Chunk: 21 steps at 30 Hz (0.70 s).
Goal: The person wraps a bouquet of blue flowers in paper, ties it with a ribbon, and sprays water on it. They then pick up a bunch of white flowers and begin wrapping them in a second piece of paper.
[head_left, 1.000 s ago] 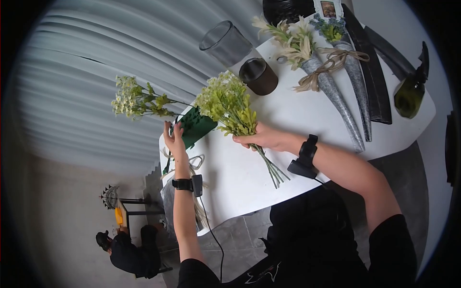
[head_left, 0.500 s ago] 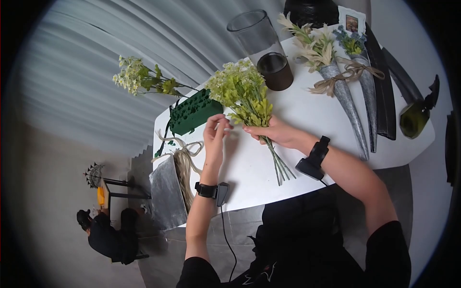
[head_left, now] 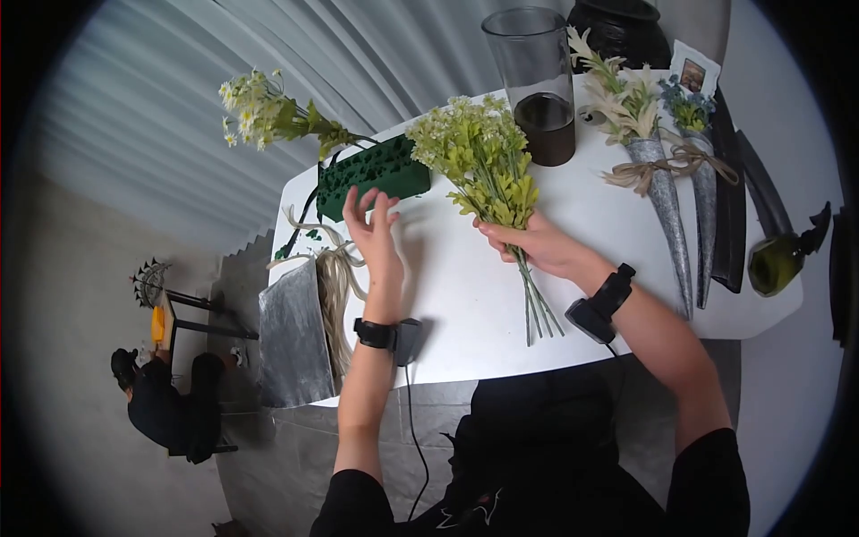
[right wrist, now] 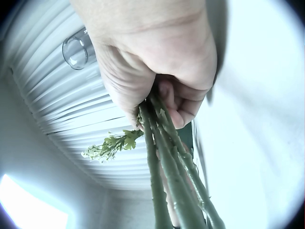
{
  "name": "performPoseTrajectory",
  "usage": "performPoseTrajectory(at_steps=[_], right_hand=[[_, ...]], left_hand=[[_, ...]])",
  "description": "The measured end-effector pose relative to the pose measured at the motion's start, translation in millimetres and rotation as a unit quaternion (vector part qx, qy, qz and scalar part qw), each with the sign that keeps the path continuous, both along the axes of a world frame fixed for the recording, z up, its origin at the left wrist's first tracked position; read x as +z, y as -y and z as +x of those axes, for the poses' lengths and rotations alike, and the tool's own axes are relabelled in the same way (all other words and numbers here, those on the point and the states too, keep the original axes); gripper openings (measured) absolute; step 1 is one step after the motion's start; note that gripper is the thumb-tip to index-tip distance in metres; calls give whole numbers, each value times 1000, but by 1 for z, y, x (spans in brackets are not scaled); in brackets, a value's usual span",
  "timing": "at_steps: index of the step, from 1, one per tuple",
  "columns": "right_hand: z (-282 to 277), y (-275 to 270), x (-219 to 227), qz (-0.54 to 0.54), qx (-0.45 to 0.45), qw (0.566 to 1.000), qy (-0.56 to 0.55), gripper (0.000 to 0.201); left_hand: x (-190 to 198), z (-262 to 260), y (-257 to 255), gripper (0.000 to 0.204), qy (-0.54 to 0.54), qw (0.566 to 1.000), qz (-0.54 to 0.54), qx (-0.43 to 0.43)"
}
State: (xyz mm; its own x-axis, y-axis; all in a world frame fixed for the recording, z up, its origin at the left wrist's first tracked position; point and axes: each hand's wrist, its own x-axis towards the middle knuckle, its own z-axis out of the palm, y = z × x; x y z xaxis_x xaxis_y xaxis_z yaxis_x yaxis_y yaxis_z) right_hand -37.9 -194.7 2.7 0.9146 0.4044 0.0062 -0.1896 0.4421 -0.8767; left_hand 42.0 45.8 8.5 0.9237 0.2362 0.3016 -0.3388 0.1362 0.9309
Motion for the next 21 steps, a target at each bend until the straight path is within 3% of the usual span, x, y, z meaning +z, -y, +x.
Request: performPoseTrajectory(at_steps=[6, 13, 15, 21], right_hand=[[1, 4, 1, -1, 22, 1000, -4, 23], [0, 4, 3, 8, 23, 1000, -1, 22], [0, 4, 1, 12, 20, 1000, 1, 19], [-1, 4, 4, 8, 20, 1000, 1, 19]], left_hand=[[33, 45, -6, 64, 4, 996, 74, -57], [59, 98, 2, 37, 62, 981, 177, 39], [60, 114, -1, 30, 130, 955, 260, 53], [80, 141, 2, 31, 152, 920, 352, 80]])
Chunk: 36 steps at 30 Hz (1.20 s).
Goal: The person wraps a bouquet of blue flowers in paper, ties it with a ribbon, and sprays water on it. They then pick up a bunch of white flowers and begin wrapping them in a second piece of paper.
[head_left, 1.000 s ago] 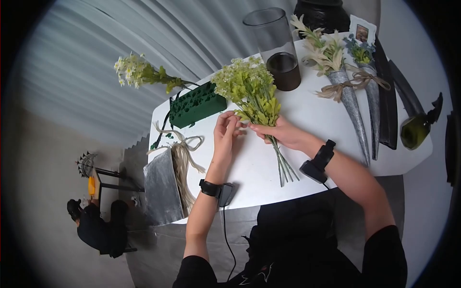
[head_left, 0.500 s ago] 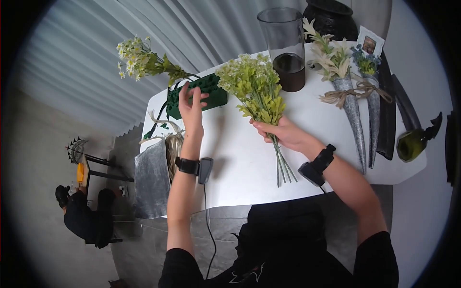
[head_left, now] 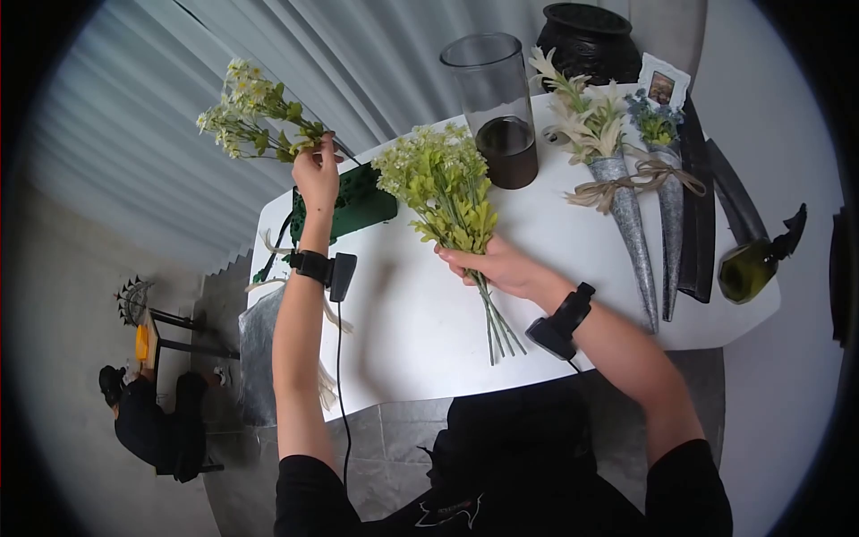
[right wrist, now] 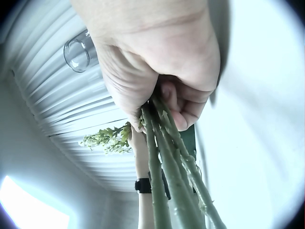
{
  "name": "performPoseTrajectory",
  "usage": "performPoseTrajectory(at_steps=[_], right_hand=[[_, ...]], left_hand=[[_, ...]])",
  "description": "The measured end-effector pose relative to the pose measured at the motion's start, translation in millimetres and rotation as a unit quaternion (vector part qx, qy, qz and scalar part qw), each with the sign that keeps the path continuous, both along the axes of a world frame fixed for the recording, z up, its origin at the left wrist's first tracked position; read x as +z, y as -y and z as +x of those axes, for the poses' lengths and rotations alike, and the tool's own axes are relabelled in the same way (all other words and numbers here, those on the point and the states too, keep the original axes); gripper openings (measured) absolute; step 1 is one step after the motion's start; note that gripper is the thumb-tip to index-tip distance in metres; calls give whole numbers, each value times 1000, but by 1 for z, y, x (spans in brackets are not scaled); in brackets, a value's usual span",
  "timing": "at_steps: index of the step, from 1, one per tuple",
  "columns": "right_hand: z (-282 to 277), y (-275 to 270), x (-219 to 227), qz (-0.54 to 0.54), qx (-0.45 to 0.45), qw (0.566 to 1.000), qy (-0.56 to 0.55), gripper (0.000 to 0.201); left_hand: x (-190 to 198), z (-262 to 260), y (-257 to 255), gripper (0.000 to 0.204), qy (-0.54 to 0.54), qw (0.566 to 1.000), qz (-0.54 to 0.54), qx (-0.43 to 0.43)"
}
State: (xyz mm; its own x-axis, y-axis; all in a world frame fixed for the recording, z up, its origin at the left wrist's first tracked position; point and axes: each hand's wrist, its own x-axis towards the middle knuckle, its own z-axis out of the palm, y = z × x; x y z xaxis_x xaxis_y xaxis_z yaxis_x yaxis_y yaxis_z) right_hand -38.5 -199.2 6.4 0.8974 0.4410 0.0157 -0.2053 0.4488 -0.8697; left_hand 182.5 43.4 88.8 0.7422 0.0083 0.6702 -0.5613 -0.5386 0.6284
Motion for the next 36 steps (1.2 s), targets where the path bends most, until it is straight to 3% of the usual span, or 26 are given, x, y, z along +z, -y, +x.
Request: performPoseTrajectory(at_steps=[5, 15, 25, 27, 28, 36], right_hand=[[2, -1, -4, 12, -5, 1000, 14, 19], [3, -2, -4, 9, -15, 1000, 10, 23], [2, -1, -3, 6, -14, 1000, 12, 21], [4, -2, -5, 12, -14, 1000, 19, 21], [4, -2, -6, 8, -15, 1000, 16, 21], [4, -3, -8, 12, -10, 1000, 18, 21]], left_hand=[[12, 9, 8, 32, -8, 997, 71, 17], [-3, 29, 11, 34, -30, 998, 39, -29], [-14, 30, 14, 32, -32, 996, 81, 15], [-28, 24, 11, 40, 6, 1000, -22, -19], [-28, 15, 8, 49, -21, 999, -13, -36], [-43, -20, -3, 53, -37, 994, -20, -101]])
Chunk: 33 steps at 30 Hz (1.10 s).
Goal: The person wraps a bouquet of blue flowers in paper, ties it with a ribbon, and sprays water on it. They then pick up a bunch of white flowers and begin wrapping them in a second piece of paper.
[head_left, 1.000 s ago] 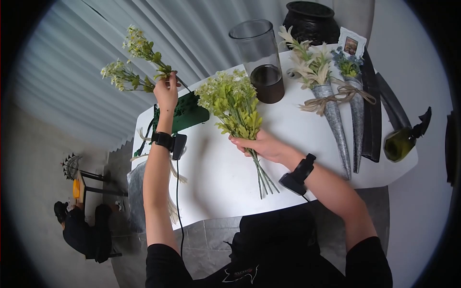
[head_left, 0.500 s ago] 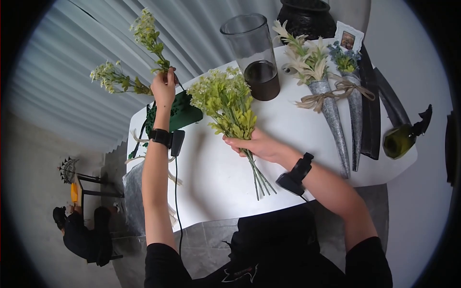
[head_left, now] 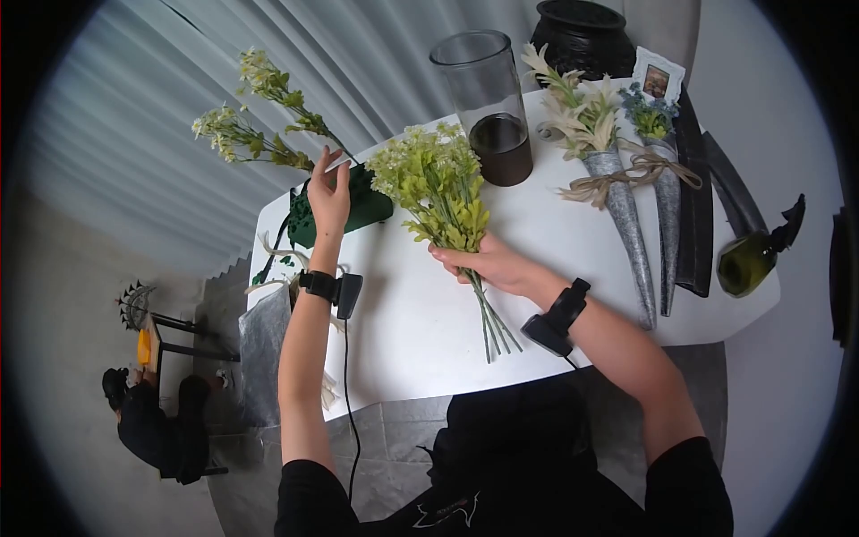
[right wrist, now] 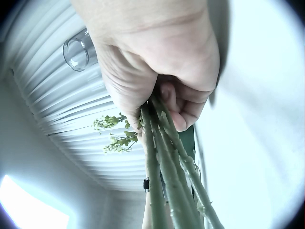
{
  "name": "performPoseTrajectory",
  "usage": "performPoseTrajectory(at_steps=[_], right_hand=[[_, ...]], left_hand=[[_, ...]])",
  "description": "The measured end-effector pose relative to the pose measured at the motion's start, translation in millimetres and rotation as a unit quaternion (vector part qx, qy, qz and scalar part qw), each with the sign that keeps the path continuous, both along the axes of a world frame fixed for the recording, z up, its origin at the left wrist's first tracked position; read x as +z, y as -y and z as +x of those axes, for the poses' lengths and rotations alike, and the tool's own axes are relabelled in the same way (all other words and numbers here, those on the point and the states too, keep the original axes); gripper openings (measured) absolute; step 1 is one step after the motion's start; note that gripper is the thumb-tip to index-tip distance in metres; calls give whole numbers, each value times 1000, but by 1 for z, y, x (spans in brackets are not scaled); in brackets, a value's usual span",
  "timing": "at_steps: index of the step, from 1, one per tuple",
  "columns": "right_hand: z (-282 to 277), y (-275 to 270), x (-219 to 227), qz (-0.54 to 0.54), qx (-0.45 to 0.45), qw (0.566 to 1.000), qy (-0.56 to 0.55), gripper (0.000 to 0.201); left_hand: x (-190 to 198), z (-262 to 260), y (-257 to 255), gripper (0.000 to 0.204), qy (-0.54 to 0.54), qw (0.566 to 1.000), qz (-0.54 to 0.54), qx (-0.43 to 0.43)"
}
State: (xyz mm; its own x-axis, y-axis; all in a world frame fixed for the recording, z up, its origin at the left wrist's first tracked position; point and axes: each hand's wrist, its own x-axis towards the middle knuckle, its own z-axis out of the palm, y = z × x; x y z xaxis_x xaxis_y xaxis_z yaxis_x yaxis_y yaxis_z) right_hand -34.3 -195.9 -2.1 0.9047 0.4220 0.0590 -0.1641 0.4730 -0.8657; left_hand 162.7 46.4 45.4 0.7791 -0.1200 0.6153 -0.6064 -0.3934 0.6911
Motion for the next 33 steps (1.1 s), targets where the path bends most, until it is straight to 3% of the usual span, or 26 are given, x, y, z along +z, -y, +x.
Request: performPoseTrajectory(at_steps=[5, 7, 15, 23, 26, 33], right_hand=[[0, 2, -2, -10, 16, 1000, 4, 16], [0, 2, -1, -19, 9, 1000, 3, 17], [-3, 1, 3, -46, -15, 999, -17, 23], [-2, -1, -1, -45, -14, 997, 56, 22], [-3, -2, 1, -77, -25, 994, 69, 23], [-5, 0, -1, -115, -12, 991, 67, 27]], left_hand=[[-3, -24, -1, 49, -33, 998, -25, -53], [-3, -49, 5, 45, -122, 989, -69, -50], [-17, -125, 26, 22, -308, 925, -169, -146], [-46, -144, 36, 22, -351, 884, -185, -247], [-50, -152, 40, 19, -304, 902, -177, -249], [-39, -162, 46, 24, -340, 887, -157, -270]])
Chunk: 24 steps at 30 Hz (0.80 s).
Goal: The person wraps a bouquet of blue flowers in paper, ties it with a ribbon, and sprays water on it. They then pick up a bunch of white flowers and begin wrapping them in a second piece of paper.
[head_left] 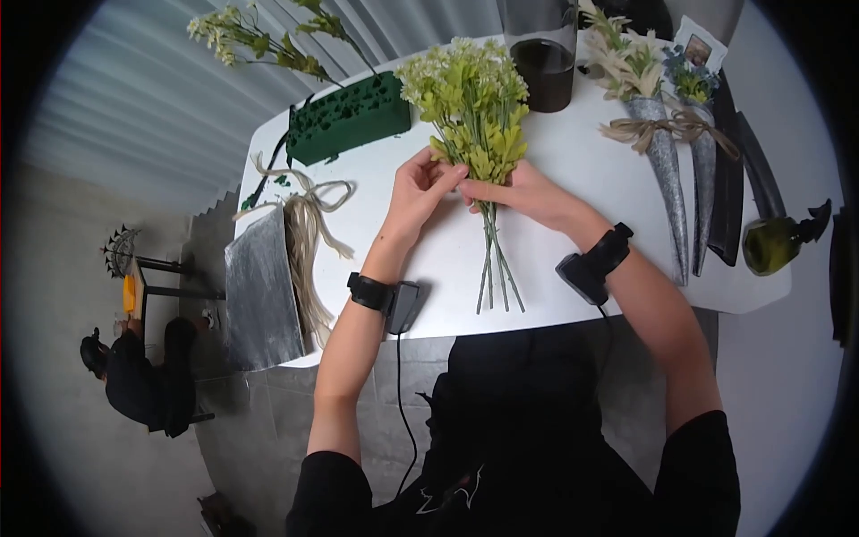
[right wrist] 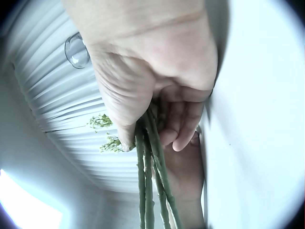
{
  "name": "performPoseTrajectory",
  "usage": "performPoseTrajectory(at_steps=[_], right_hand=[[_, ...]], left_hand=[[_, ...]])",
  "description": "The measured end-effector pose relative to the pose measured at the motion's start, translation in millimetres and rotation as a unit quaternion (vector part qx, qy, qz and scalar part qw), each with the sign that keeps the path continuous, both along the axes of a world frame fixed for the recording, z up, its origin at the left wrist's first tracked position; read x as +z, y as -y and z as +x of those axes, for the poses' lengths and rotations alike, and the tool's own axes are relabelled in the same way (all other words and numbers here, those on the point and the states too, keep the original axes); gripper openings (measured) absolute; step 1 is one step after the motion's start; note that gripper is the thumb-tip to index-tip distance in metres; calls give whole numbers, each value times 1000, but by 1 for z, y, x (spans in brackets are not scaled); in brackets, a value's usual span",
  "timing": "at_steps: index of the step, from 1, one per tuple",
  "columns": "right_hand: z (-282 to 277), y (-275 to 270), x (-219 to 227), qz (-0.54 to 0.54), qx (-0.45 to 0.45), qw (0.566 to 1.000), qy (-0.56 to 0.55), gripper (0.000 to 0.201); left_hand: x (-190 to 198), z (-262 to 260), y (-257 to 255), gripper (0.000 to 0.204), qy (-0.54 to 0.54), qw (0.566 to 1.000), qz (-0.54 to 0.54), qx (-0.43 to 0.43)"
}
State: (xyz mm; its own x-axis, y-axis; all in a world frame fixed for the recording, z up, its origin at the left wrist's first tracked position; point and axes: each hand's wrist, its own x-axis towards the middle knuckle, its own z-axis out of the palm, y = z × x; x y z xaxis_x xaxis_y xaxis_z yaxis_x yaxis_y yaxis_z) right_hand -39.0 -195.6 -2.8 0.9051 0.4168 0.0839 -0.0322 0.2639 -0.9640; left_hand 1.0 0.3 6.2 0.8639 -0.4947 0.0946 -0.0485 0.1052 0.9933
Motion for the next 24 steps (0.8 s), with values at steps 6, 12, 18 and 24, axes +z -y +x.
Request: performPoseTrajectory(at_steps=[6, 12, 18, 24], right_hand=[[1, 2, -1, -20, 13, 1000, -5, 28], [-1, 0, 0, -11, -6, 1000, -20, 34], [-1, 2, -4, -10, 1, 1000, -19, 36], [-2, 3, -1, -14, 15, 999, -25, 36]], left_hand=[[-9, 4, -3, 24, 11, 1000, 10, 17], [-15, 7, -6, 24, 15, 998, 21, 50], [-23, 10, -9, 31, -23, 999, -13, 27], [-19, 4, -7, 37, -70, 996, -54, 28]])
